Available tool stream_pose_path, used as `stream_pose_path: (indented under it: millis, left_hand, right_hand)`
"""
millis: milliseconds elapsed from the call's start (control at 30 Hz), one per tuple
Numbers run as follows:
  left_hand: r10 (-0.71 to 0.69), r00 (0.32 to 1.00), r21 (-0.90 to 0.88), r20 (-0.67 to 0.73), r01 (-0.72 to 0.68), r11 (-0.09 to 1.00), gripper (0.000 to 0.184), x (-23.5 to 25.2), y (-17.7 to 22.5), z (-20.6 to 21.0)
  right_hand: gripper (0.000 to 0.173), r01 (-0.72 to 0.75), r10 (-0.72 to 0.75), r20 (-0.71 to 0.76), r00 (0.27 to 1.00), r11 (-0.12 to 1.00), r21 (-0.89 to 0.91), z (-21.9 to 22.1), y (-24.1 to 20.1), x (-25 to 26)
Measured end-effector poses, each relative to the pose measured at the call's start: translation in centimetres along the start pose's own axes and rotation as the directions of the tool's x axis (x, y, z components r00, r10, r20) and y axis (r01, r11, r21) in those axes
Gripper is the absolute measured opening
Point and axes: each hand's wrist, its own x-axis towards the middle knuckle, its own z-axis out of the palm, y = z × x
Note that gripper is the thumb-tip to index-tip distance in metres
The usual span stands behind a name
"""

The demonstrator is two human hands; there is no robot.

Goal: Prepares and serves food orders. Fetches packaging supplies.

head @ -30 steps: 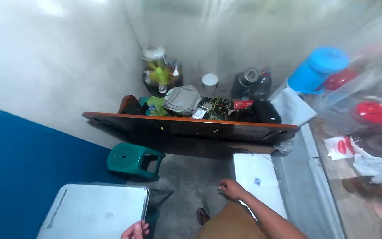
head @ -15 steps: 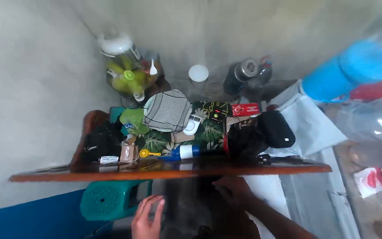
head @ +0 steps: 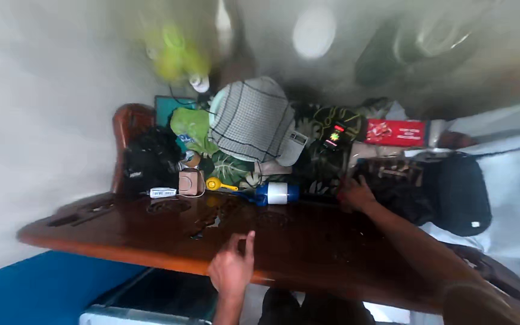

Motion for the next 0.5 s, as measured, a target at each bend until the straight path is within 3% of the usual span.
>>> stream_pose_path:
  millis: [100, 167, 233, 300, 400, 500]
  left_hand:
    - [-0.021, 1.000, 0.009, -0.008, 0.021, 1.000, 0.056, 0.0, 0.1, 0.2]
    - [-0.008, 0.998, 0.015, -0.055, 0.009, 1.000, 0.054, 0.0, 0.0, 0.6]
    - [0.007, 0.998, 0.033, -0.064, -0.005, 0.999, 0.053, 0.0, -0.1, 0.6]
    - [0.028, 0.997, 0.059, -0.067, -0.024, 0.998, 0.051, 0.0, 0.1, 0.4]
    - [0.053, 0.996, 0.094, -0.068, -0.047, 0.994, 0.048, 0.0, 0.4, 0.2]
    - [0.086, 0.990, 0.104, -0.110, -0.074, 0.992, 0.044, 0.1, 0.1, 0.4]
  right_hand:
    - [0.070, -0.217, 0.218, 0.076, 0.973, 0.976, -0.026, 0.5, 0.4, 3.1]
    - [0.066, -0.304, 0.306, 0.123, 0.944, 0.952, -0.035, 0.3, -1.5, 4.8]
    - [0.043, -0.176, 0.176, 0.083, 0.981, 0.984, -0.001, 0.1, -4.7, 6.4]
    - [0.035, 0.017, -0.020, 0.052, 0.998, 0.998, 0.064, -0.2, -8.8, 8.7]
    - [0.035, 0.150, -0.157, 0.030, 0.987, 0.976, 0.160, -0.1, -15.4, 13.5]
    - [0.041, 0.221, -0.205, -0.105, 0.973, 0.960, 0.173, 0.9, -20.4, 19.2]
